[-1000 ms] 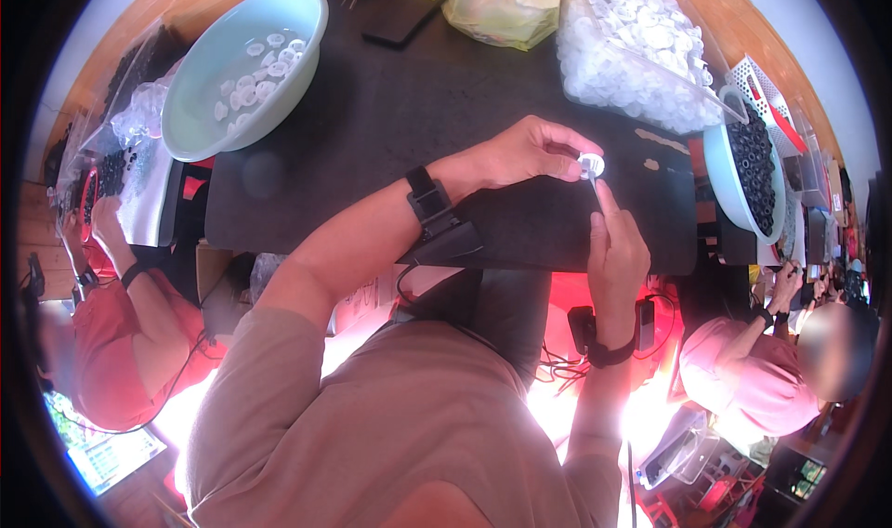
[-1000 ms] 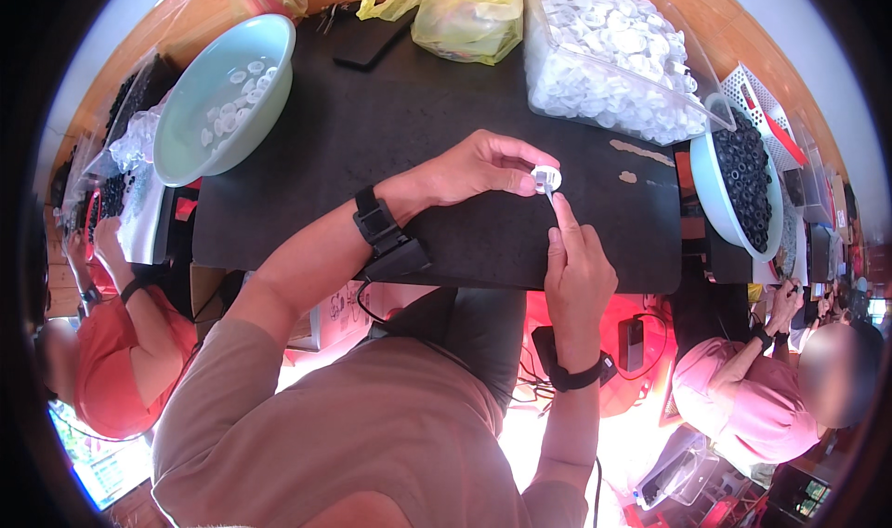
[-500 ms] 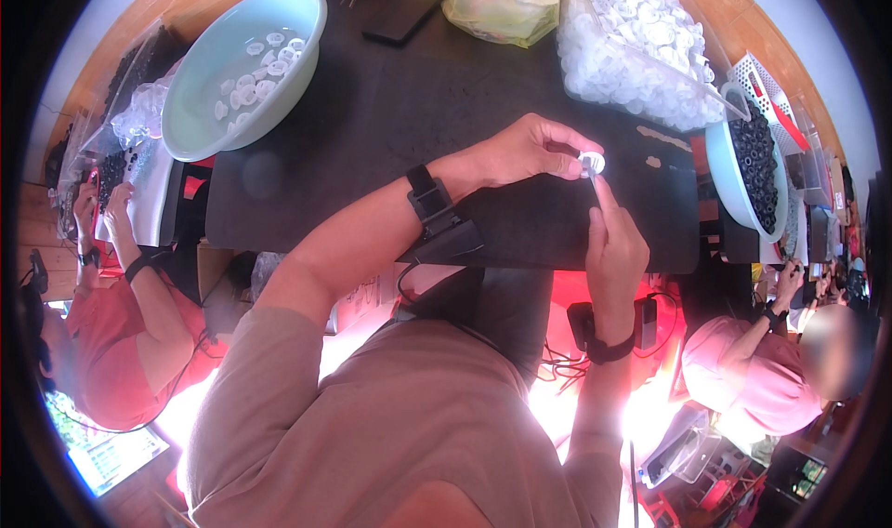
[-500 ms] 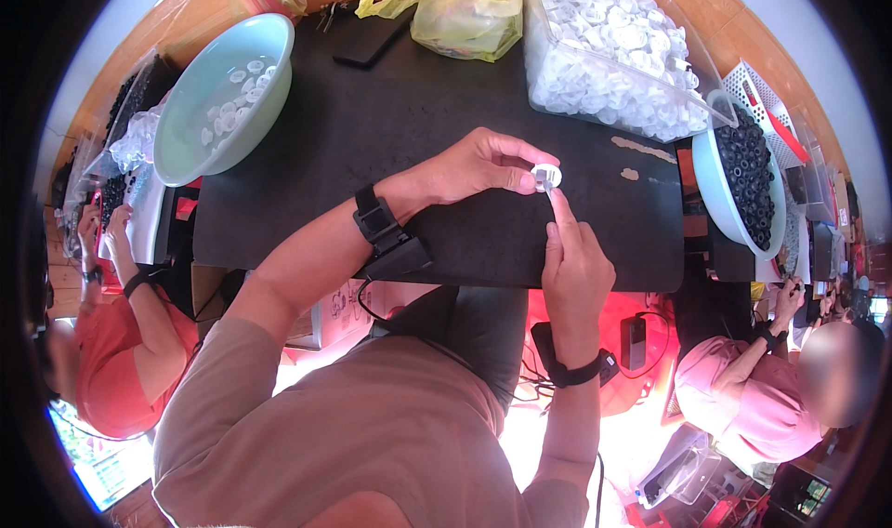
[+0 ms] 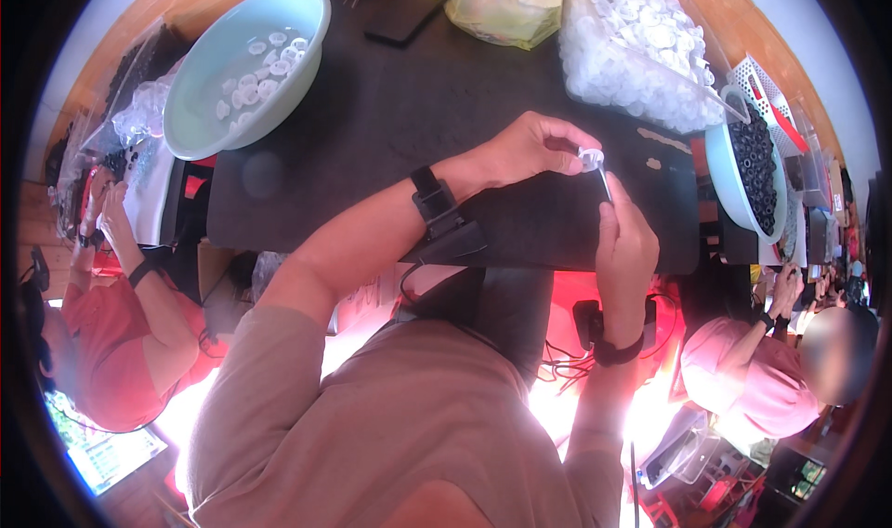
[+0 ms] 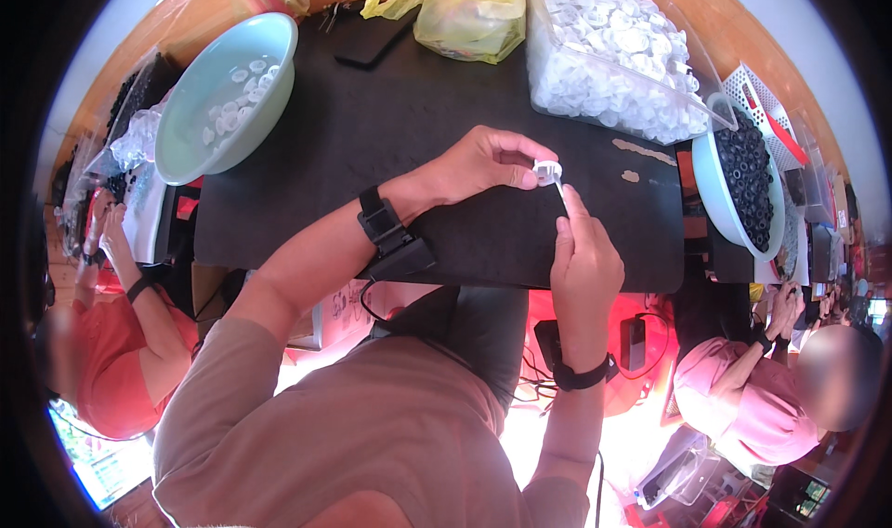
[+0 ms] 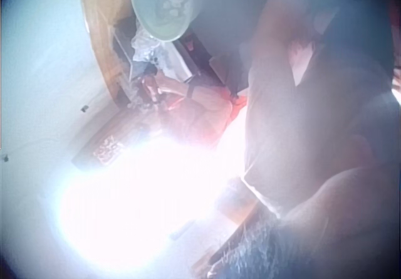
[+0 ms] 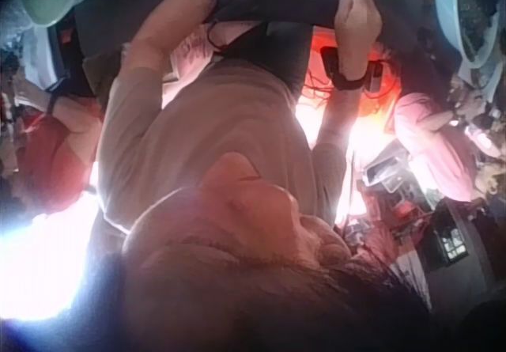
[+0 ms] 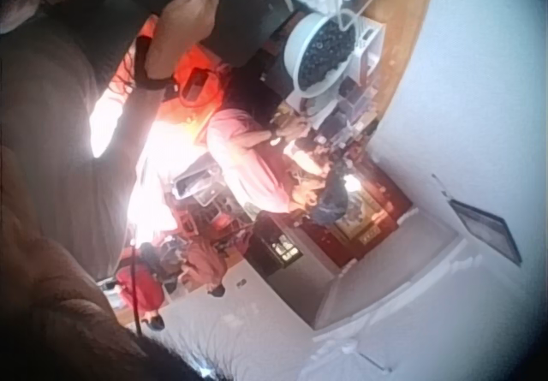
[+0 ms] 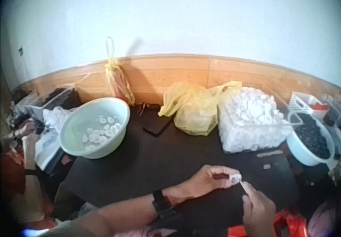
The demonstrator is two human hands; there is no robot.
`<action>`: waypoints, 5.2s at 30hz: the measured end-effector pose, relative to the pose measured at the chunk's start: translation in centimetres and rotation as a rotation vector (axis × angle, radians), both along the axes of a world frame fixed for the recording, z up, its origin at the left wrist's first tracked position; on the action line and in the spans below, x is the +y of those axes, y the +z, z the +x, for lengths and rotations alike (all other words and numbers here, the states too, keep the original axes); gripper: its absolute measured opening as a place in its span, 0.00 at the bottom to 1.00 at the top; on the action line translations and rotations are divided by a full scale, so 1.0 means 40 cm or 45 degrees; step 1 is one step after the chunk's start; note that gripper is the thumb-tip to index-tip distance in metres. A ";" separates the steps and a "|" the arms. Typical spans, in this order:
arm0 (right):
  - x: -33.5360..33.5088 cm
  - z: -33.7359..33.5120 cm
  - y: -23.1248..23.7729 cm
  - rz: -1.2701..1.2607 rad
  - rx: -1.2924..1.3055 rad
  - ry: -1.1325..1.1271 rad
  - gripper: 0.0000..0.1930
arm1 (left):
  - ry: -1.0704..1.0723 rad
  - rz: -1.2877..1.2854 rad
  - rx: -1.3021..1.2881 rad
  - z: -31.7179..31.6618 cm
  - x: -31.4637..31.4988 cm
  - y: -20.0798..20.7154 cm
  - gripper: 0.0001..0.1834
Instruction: Assembling small white plastic components using a small screwdriver tool.
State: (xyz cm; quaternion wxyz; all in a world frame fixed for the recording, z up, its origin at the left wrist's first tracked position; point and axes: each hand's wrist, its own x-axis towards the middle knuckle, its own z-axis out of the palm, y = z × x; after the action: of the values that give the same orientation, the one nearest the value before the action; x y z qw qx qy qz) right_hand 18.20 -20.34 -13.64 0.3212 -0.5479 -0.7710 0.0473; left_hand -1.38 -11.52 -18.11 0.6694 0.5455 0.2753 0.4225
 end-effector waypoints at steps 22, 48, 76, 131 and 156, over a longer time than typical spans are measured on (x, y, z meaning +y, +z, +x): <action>0.016 -0.041 -0.016 -0.156 -0.139 -0.005 0.18 | 0.049 0.195 0.290 0.007 0.005 -0.012 0.18; -0.018 -0.020 -0.002 -0.269 0.408 0.065 0.19 | -0.046 -0.046 -0.132 -0.007 0.010 -0.002 0.16; -0.010 -0.031 0.006 -0.138 0.211 0.026 0.17 | -0.034 -0.041 -0.129 -0.003 0.010 -0.005 0.16; -0.033 -0.029 0.035 -0.096 0.050 -0.075 0.18 | 0.029 -0.116 -0.236 -0.006 0.010 0.000 0.18; 0.000 -0.084 -0.010 -0.022 -0.268 -0.127 0.20 | 0.161 0.213 0.079 0.002 0.013 -0.004 0.15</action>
State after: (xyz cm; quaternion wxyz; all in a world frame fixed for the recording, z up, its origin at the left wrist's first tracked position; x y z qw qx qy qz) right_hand 14.83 -20.36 -14.05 0.2358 -0.5902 -0.7718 -0.0198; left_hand -1.30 -11.01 -18.28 0.5847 0.5938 0.2934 0.4685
